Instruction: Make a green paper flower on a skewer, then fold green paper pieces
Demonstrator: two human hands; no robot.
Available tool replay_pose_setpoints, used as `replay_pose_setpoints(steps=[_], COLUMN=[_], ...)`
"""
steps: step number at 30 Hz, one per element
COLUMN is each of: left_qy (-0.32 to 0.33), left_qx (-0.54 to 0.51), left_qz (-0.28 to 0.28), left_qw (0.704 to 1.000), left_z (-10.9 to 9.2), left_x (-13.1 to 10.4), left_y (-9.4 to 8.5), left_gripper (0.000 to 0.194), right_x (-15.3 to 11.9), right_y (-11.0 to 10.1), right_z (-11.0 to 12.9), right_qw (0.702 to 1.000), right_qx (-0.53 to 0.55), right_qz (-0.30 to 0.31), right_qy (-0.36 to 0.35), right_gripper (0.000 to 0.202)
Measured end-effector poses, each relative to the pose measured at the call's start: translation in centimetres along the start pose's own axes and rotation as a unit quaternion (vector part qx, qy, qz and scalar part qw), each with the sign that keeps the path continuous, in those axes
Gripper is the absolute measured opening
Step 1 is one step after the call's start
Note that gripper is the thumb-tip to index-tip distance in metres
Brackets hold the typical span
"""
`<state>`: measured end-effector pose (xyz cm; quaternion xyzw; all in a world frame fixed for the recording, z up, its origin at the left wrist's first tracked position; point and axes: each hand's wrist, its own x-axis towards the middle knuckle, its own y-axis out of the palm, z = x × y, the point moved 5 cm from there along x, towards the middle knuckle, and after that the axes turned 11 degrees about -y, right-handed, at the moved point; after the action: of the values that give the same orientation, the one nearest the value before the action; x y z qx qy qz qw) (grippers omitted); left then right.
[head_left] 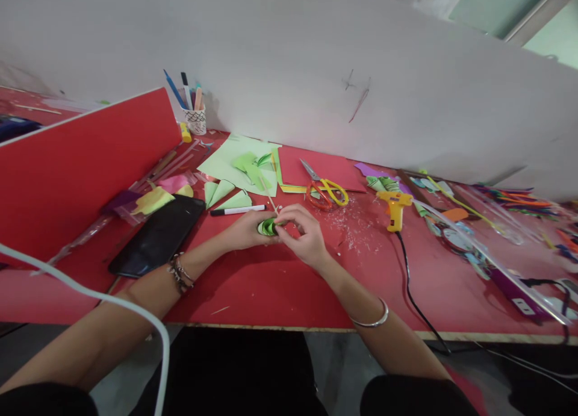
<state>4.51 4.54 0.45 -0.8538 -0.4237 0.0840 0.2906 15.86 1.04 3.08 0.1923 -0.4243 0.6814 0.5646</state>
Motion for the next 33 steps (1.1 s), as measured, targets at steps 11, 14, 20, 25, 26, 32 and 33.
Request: replay_pose_setpoints(steps=[11,14,20,25,26,32,33], left_qy=[-0.001,0.012,0.035,0.031,0.031,0.026,0.021], left_qx=[0.001,-0.017,-0.021,-0.039,-0.041,-0.043,-0.043], left_qz=[-0.076,-0.075,-0.077,-0.064,-0.063,-0.039,-0.037], left_qw=[0.997,0.997,0.996,0.997,0.997,0.998,0.998], left_z=[-0.8,-1.0,-0.7,-0.5,-0.5,-0.5,-0.5], left_x=[-0.2,-0.3,-0.2,-0.2,-0.2,-0.3,-0.3], left_y=[-0.9,-0.9,-0.5,-0.2,-0.2,-0.1,-0.1], left_gripper=[0.027,0.026,0.023,0.020,0.022,0.043,0.045], right_x=[-0.1,0.0,0.1,0.0,0.1,0.1,0.1], right_y=[-0.4,-0.5,-0.4,-0.3,-0.3,-0.5,-0.5], right_z=[-0.8,-0.4,0.0,0.2,0.2,0.3,0.3], right_qw=[0.996,0.998,1.000,0.999,0.999,0.999,0.999], right_qx=[0.059,0.044,-0.028,-0.040,-0.042,-0.053,-0.054], right_qz=[-0.035,-0.024,0.007,0.002,0.003,-0.001,0.000], right_qy=[0.053,0.032,0.010,0.012,0.013,0.007,0.006], right_gripper=[0.021,0.023,0.022,0.018,0.018,0.020,0.020])
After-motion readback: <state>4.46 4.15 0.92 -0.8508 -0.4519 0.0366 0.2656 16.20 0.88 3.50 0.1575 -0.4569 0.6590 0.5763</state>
